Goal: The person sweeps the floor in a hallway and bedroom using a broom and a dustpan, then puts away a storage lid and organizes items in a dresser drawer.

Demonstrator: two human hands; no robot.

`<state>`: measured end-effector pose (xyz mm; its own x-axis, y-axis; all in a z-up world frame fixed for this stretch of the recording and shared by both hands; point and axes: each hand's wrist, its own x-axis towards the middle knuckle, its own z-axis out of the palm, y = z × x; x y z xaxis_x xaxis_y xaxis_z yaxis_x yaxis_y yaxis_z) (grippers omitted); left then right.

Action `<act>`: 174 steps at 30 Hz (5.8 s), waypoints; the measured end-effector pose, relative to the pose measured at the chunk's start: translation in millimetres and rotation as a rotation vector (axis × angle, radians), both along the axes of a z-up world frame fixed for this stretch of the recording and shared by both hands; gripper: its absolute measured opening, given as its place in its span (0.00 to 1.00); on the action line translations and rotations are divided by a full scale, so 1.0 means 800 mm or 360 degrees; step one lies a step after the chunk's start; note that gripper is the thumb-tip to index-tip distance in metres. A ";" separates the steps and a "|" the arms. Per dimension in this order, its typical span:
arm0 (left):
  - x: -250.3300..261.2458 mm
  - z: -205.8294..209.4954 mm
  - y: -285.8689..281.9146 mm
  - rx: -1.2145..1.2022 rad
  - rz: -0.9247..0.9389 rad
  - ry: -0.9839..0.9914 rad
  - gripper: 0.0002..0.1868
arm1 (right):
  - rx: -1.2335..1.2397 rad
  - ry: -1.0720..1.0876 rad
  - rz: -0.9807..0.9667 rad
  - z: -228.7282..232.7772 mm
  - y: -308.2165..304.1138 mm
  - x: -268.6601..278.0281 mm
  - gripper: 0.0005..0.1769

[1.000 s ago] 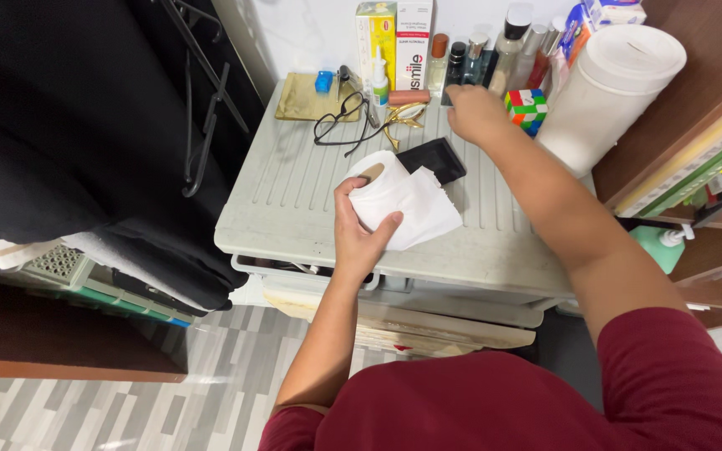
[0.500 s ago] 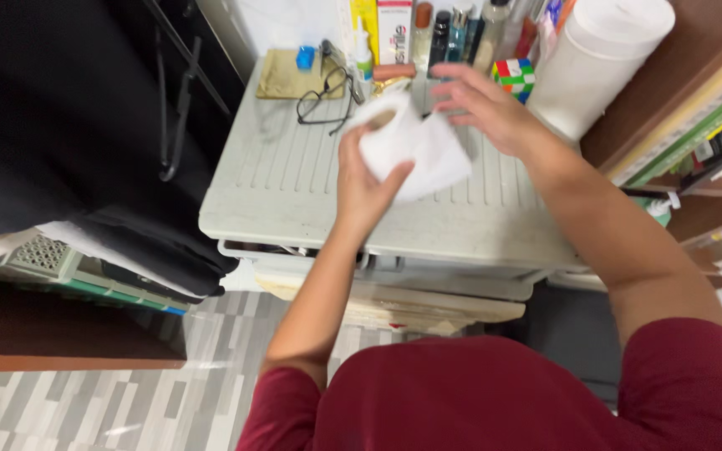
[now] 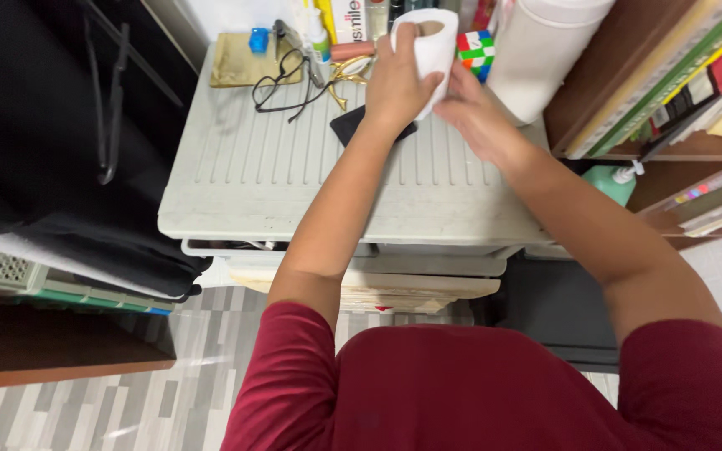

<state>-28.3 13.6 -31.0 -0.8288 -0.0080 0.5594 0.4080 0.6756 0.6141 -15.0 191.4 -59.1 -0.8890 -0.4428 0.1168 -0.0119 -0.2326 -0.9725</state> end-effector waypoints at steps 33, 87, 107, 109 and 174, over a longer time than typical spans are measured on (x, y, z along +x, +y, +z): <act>0.217 -0.014 -0.190 -0.0004 0.0357 -0.0090 0.12 | 0.1938 0.1792 0.0143 0.029 -0.093 0.039 0.49; 0.081 -0.061 -0.314 -0.0731 0.0399 -0.0565 0.30 | 0.2330 0.1837 -0.0168 0.048 -0.058 0.043 0.42; 0.067 -0.081 -0.359 -0.0619 0.0661 -0.0629 0.30 | 0.1663 0.1879 0.0117 -0.001 -0.267 -0.034 0.40; 0.064 -0.082 -0.358 -0.0626 0.0668 -0.0628 0.30 | 0.1763 0.1829 0.0084 -0.005 -0.268 -0.047 0.40; 0.517 -0.246 -0.237 0.0549 0.0646 0.0138 0.42 | -0.0562 -0.0834 0.0186 -0.208 -0.275 0.371 0.33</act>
